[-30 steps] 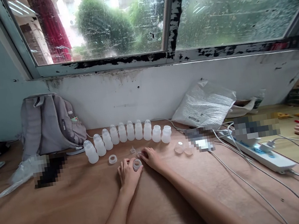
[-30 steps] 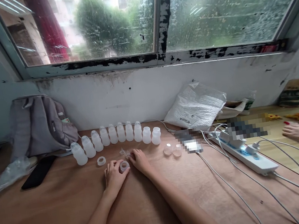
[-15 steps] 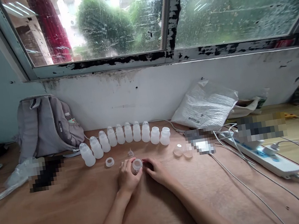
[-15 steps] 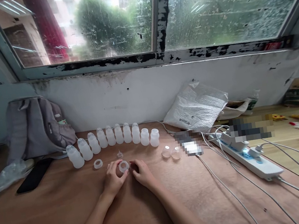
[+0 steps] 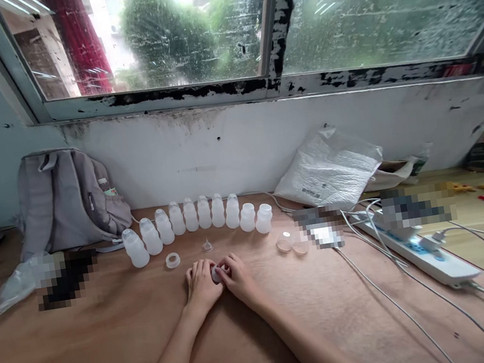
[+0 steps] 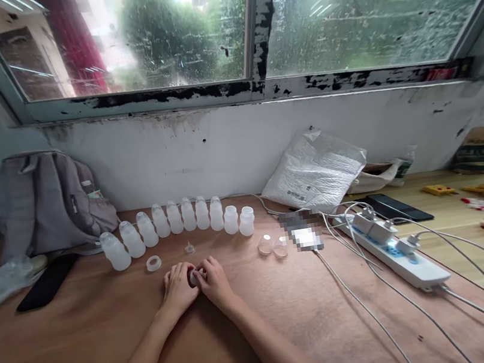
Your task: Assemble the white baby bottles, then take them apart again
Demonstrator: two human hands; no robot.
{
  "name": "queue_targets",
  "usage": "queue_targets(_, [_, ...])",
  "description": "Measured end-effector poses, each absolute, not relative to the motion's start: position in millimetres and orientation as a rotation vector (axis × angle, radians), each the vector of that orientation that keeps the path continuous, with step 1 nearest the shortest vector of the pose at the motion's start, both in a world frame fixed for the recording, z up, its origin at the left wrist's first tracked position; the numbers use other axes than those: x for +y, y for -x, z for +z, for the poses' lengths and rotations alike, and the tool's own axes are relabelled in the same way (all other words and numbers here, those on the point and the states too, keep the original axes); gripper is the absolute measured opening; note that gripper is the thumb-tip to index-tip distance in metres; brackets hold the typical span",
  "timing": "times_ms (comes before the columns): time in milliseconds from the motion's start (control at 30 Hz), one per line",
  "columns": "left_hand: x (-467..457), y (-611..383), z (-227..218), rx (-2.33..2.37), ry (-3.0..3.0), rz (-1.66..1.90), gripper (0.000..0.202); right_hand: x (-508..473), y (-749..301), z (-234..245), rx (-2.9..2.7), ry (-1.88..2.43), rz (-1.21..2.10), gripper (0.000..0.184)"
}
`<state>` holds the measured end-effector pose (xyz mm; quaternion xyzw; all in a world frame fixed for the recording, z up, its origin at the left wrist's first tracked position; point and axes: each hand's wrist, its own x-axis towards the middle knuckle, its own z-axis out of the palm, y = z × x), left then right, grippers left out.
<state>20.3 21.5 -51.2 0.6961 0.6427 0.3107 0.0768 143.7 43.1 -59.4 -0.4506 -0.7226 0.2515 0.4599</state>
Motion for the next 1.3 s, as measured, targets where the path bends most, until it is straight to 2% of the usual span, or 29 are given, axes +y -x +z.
queue_targets(67, [20.0,-20.2,-47.6,1.753,-2.089,1.028,0.02,44.5,-144.4,-58.9,-1.636,1.096,0.809,0.016])
queue_targets(200, [12.8,-23.6,-40.1,1.306,-2.008,1.189,0.04,46.0,-153.8,-54.3,-1.26,0.988,1.271,0.024])
queue_targets(400, [9.3,-30.9,-42.9,1.263,-1.632,1.29,0.02,41.4,-156.8,-51.2,-1.022,0.868,1.67,0.03])
queue_targets(533, [15.8,-28.9,-50.0,1.341,-1.513,1.362,0.025,38.6,-154.9,-48.2,-1.084,0.903,1.617,0.036])
queue_targets(733, [19.6,-25.9,-54.2,1.293,-1.439,1.316,0.03,38.7,-152.5,-51.8,-1.329,1.009,1.403,0.029])
queue_targets(1033, [12.6,-26.0,-49.0,1.52,-1.863,1.218,0.017,37.2,-153.8,-58.0,-1.535,1.095,1.107,0.012])
queue_targets(1300, [8.5,-28.3,-49.2,1.554,-2.031,1.168,0.013,43.3,-157.4,-60.3,-1.671,1.147,0.905,0.006])
